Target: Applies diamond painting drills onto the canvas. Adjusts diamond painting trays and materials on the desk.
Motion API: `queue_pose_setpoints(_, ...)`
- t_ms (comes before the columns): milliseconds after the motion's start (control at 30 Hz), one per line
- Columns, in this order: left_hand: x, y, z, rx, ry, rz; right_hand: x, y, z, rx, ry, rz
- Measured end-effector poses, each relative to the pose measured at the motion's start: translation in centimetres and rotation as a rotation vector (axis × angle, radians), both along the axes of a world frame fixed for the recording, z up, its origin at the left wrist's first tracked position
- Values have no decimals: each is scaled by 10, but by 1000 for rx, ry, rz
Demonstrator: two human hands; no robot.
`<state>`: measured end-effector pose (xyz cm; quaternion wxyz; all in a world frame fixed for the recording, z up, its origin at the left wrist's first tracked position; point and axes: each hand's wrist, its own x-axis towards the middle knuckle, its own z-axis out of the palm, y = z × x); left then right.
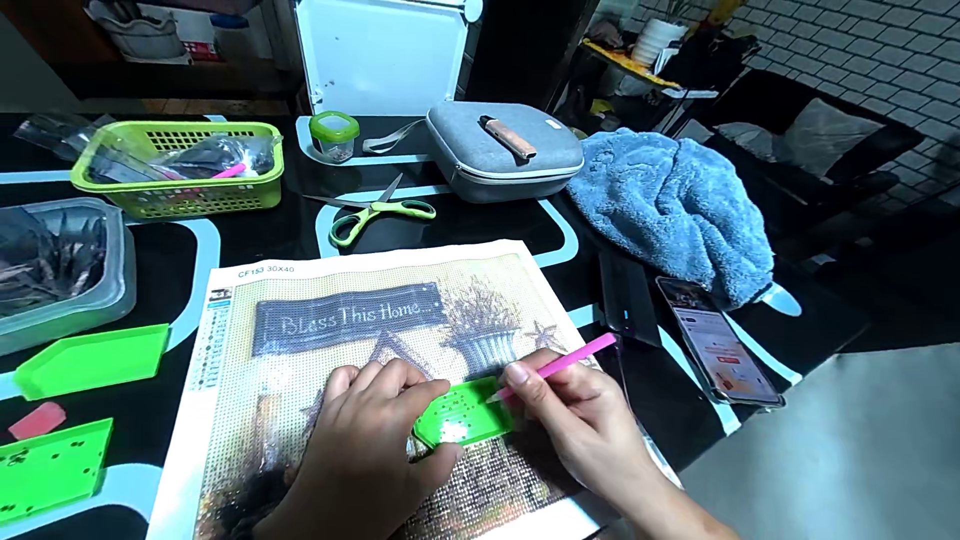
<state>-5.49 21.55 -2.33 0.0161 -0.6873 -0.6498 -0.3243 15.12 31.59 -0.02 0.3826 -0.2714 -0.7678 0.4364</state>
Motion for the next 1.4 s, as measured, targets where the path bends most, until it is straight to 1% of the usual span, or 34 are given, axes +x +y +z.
queue_pose_setpoints(67,0,0,1,-15,2,2,-11,2,-1,87,-38,15)
queue_pose_setpoints(167,1,0,2,-13,5,4,-19,5,-1,132,-83,6)
queue_pose_setpoints(367,2,0,2,9,6,10,-23,4,-4,126,-106,52)
queue_pose_setpoints(500,2,1,1,24,11,9,-22,4,-4,124,-103,43)
queue_pose_setpoints(700,3,1,1,28,9,17,-19,3,-5,138,-65,114)
queue_pose_setpoints(767,2,1,1,31,13,14,-19,3,-7,145,-20,113)
queue_pose_setpoints(833,2,1,2,43,14,-6,-18,6,-6,135,72,87)
queue_pose_setpoints(967,5,-3,8,64,-40,-125,-12,12,1,75,224,-8)
queue_pose_setpoints(1000,4,-3,7,57,-42,-127,-12,12,2,58,245,-23)
queue_pose_setpoints(1067,-2,-1,6,50,-29,-71,-12,12,3,42,267,-26)
queue_pose_setpoints(1167,-3,0,6,34,-1,-47,-12,11,1,59,240,1)
queue_pose_setpoints(1333,0,0,2,15,32,-42,-7,7,-4,95,63,40)
queue_pose_setpoints(1400,1,0,3,6,30,-34,-7,6,-7,112,38,40)
